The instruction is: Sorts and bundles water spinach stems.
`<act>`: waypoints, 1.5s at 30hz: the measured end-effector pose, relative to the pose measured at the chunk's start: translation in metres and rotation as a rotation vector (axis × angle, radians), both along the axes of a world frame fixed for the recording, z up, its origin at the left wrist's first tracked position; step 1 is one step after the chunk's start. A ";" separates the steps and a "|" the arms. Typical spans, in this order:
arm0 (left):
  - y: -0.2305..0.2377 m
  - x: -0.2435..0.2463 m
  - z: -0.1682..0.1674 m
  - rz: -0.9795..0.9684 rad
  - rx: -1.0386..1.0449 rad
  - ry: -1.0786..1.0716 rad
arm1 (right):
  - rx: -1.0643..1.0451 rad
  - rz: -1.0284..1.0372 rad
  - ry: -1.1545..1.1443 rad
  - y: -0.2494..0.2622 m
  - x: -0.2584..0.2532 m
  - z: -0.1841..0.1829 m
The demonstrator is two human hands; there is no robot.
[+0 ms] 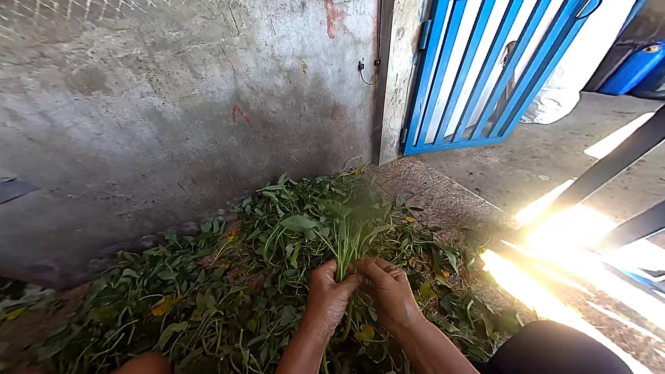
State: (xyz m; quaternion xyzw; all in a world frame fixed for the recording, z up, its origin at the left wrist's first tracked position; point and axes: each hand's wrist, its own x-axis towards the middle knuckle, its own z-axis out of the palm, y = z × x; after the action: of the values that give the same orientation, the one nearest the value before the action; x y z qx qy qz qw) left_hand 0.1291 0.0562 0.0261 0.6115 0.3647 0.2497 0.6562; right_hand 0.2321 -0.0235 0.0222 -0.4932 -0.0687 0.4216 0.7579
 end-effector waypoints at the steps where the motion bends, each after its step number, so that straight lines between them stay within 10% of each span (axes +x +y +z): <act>1: 0.000 0.000 0.000 0.004 -0.001 0.002 | 0.005 0.003 -0.006 0.000 0.000 -0.001; 18: 0.002 -0.026 0.028 0.020 -0.134 0.033 | 0.116 0.356 -0.085 0.011 0.009 -0.020; 21: 0.011 -0.045 0.042 0.155 -0.070 0.004 | -0.116 0.499 -0.311 0.017 0.004 -0.084; 25: 0.019 -0.056 0.047 0.327 -0.123 -0.089 | -0.674 1.195 -0.654 -0.022 -0.031 -0.217; 29: 0.020 -0.051 0.045 0.369 -0.151 -0.060 | -0.875 1.647 -0.742 -0.073 -0.070 -0.273; 38: 0.029 -0.043 0.037 0.505 -0.138 -0.098 | -0.478 0.754 -0.255 -0.038 0.007 -0.169; 45: 0.019 -0.024 0.026 0.516 -0.261 -0.107 | -0.088 0.542 -0.289 -0.045 0.030 -0.096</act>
State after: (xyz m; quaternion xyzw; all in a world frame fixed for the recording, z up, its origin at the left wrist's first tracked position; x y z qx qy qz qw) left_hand 0.1054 0.0749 0.0525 0.3949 0.5023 0.3913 0.6624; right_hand 0.2622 -0.0687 -0.0734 -0.5440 -0.2866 0.5363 0.5783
